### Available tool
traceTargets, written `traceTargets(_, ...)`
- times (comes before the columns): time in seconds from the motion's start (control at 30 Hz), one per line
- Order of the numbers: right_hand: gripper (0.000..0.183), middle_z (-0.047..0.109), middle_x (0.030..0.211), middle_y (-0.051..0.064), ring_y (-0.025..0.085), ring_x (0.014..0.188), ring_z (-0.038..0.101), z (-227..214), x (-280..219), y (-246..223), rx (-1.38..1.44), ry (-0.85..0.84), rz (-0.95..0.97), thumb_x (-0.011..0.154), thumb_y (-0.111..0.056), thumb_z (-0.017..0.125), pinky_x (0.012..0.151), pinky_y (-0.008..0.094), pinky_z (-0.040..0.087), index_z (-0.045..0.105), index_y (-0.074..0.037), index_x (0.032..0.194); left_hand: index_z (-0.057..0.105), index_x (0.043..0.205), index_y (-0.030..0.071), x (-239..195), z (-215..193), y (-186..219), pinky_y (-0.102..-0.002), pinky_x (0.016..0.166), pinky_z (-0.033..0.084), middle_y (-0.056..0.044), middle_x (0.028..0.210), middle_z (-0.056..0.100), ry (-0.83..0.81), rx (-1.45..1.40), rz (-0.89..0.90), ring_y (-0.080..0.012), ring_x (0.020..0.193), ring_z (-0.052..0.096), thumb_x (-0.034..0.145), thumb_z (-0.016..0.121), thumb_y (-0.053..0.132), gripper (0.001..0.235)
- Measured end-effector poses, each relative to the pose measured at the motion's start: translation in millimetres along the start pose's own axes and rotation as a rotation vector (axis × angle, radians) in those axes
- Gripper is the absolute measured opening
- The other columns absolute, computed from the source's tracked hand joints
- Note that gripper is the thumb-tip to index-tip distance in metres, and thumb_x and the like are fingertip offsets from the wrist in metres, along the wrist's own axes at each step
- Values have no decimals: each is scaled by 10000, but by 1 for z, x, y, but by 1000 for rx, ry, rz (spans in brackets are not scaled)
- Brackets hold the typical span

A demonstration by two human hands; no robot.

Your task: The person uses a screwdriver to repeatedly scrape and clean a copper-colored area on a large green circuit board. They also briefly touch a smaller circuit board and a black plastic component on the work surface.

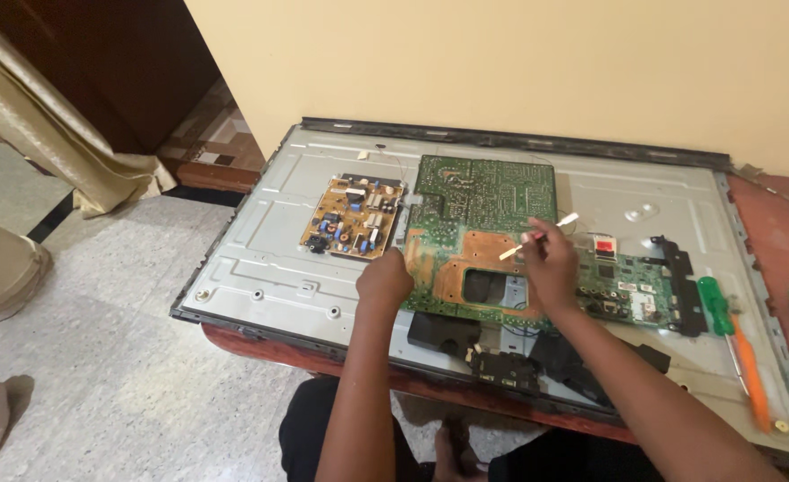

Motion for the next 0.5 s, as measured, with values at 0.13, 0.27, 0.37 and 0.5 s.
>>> traceTargets(0.13, 217, 702, 815, 78, 143, 716, 707, -1, -2, -1, -133, -42, -38, 984, -119, 681, 662, 307, 555, 668, -27, 1181, 509, 1266, 14, 0, 18, 5, -536, 948, 529, -279, 1148, 692, -72, -19, 17, -432, 1108, 682, 938, 571, 157, 363)
traceTargets(0.27, 185, 728, 784, 96, 203, 706, 723, 12, -1, -18, -285, -143, -63, 941, -223, 752, 663, 349, 556, 735, -60, 1028, 401, 1422, 28, -10, 13, 0, -495, 1046, 506, -263, 1373, 587, -184, 10, -84, -411, 1271, 606, 806, 724, 257, 732)
traceTargets(0.37, 246, 741, 787, 93, 218, 697, 726, 15, -6, -30, -301, -201, -73, 904, -295, 780, 655, 358, 558, 748, -75, 1010, 258, 1554, 30, -19, 7, -6, -476, 1098, 474, -254, 1572, 360, -220, 42, -129, -424, 1394, 474, 664, 893, 398, 1154)
traceTargets(0.5, 265, 755, 816, 72, 204, 728, 730, 22, -7, -42, -354, -271, -175, 876, -314, 777, 653, 354, 555, 745, -90, 1014, 237, 1566, 3, -22, 15, -7, -502, 1158, 372, -262, 1610, 259, -386, 155, -15, -464, 1469, 306, 608, 962, 619, 1350)
Point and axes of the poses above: each hand's wrist, its own x-axis towards the middle knuckle, its own z-axis out of the palm, y = z × x, the point moved 6 cm from there along x, towards the middle knuckle
